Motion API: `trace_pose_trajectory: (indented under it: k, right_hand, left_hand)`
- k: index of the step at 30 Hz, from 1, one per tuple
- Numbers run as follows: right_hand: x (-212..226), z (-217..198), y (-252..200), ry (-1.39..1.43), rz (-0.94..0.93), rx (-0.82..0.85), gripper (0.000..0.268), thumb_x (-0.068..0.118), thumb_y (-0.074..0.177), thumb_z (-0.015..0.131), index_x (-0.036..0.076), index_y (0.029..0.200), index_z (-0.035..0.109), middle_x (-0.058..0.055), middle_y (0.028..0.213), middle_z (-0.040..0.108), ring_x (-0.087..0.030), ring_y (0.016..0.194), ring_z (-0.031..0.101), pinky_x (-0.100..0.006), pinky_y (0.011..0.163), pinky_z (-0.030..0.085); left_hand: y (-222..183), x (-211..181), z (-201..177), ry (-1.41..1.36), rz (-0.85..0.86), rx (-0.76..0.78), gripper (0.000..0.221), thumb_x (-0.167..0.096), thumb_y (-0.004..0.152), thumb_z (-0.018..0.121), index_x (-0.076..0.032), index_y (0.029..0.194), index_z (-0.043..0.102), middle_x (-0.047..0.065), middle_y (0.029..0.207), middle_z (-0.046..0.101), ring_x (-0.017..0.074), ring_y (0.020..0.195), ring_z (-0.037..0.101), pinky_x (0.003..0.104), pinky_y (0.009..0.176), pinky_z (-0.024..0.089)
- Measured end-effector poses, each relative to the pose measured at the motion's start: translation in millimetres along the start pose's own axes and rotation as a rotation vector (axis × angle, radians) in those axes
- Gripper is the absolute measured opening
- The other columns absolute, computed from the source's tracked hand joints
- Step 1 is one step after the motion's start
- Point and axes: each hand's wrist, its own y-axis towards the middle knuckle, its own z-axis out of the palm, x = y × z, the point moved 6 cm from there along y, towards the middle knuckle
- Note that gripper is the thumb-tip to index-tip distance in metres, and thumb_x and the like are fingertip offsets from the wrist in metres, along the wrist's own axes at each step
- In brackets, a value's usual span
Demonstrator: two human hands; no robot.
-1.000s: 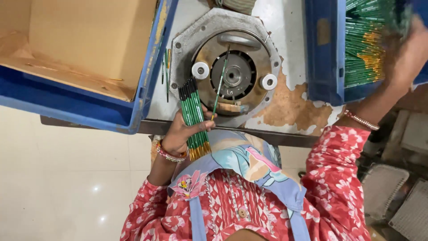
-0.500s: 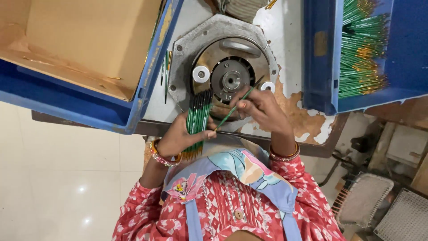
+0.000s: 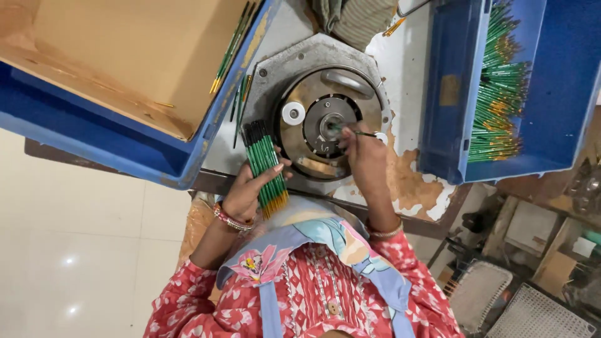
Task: The recorder is seen inserting and removing bundles of green incense sticks into a specialized manufacturing machine.
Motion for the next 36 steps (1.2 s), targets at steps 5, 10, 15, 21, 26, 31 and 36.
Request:
trace_pose_trajectory:
  k: [5, 10, 15, 21, 26, 31, 36]
  right_hand:
    - [-0.9, 18.0, 7.1, -0.067, 0.128, 0.100, 0.009, 0.010, 0.104, 0.062, 0.002, 0.104, 0.066, -0.015, 0.085, 0.070, -0.029, 0.076, 0.069, -0.040, 0.069, 0.052]
    - [10.1, 12.5, 4.6, -0.040, -0.076, 0.054, 0.008, 0.009, 0.104, 0.061, 0.002, 0.105, 0.064, -0.019, 0.102, 0.069, -0.034, 0.091, 0.066, -0.040, 0.078, 0.052]
    - [47.2, -17.8, -3.4, 0.649, 0.256, 0.031, 0.012, 0.014, 0.111, 0.060, 0.002, 0.107, 0.062, -0.014, 0.082, 0.063, -0.024, 0.069, 0.060, -0.035, 0.064, 0.046]
    - [39.6, -9.1, -2.3, -0.030, 0.012, 0.403, 0.017, 0.015, 0.097, 0.071, 0.005, 0.110, 0.067, -0.019, 0.082, 0.070, -0.037, 0.074, 0.067, -0.043, 0.063, 0.049]
    - [28.0, -5.0, 11.3, -0.150, -0.001, 0.146, 0.019, 0.007, 0.092, 0.068, 0.005, 0.110, 0.067, -0.020, 0.087, 0.070, -0.041, 0.076, 0.067, -0.046, 0.065, 0.051]
    - [7.4, 17.7, 12.1, -0.121, 0.055, 0.180, 0.014, 0.004, 0.098, 0.065, 0.004, 0.112, 0.066, -0.020, 0.087, 0.069, -0.041, 0.077, 0.067, -0.048, 0.067, 0.051]
    - [-1.1, 16.1, 5.6, 0.272, 0.071, 0.074, 0.012, 0.009, 0.108, 0.056, 0.005, 0.116, 0.063, -0.019, 0.097, 0.072, -0.039, 0.084, 0.067, -0.042, 0.071, 0.052]
  left_hand:
    - [-2.7, -21.4, 16.0, -0.086, -0.069, -0.059, 0.037, -0.010, 0.095, 0.068, -0.004, 0.131, 0.057, 0.011, 0.114, 0.072, 0.0210, 0.096, 0.072, 0.035, 0.084, 0.060]
    - [-2.2, -24.4, 19.1, -0.055, -0.024, -0.042, 0.026, -0.004, 0.096, 0.073, 0.002, 0.120, 0.065, 0.011, 0.103, 0.073, 0.0224, 0.093, 0.074, 0.038, 0.082, 0.063]
    - [-10.9, -46.4, 45.3, 0.240, 0.092, 0.104, 0.020, -0.003, 0.096, 0.076, 0.002, 0.114, 0.068, 0.011, 0.103, 0.076, 0.0192, 0.093, 0.075, 0.032, 0.083, 0.061]
    - [-4.6, -75.9, 70.6, 0.736, 0.378, 0.159, 0.046, -0.011, 0.093, 0.074, 0.002, 0.132, 0.053, 0.008, 0.105, 0.076, 0.0144, 0.095, 0.074, 0.030, 0.086, 0.057]
    - [7.8, -13.3, 13.9, 0.205, 0.113, -0.021, 0.025, -0.010, 0.100, 0.069, 0.000, 0.121, 0.061, 0.009, 0.104, 0.077, 0.0184, 0.086, 0.072, 0.033, 0.078, 0.058]
    - [-12.3, 2.9, 2.3, 0.085, -0.036, -0.129, 0.026, -0.011, 0.097, 0.070, 0.002, 0.119, 0.065, 0.010, 0.105, 0.076, 0.0204, 0.089, 0.073, 0.033, 0.078, 0.060]
    - [-10.6, 1.6, 10.1, -0.034, -0.136, -0.069, 0.033, -0.008, 0.090, 0.075, -0.001, 0.120, 0.064, 0.008, 0.104, 0.073, 0.0202, 0.092, 0.073, 0.039, 0.079, 0.063]
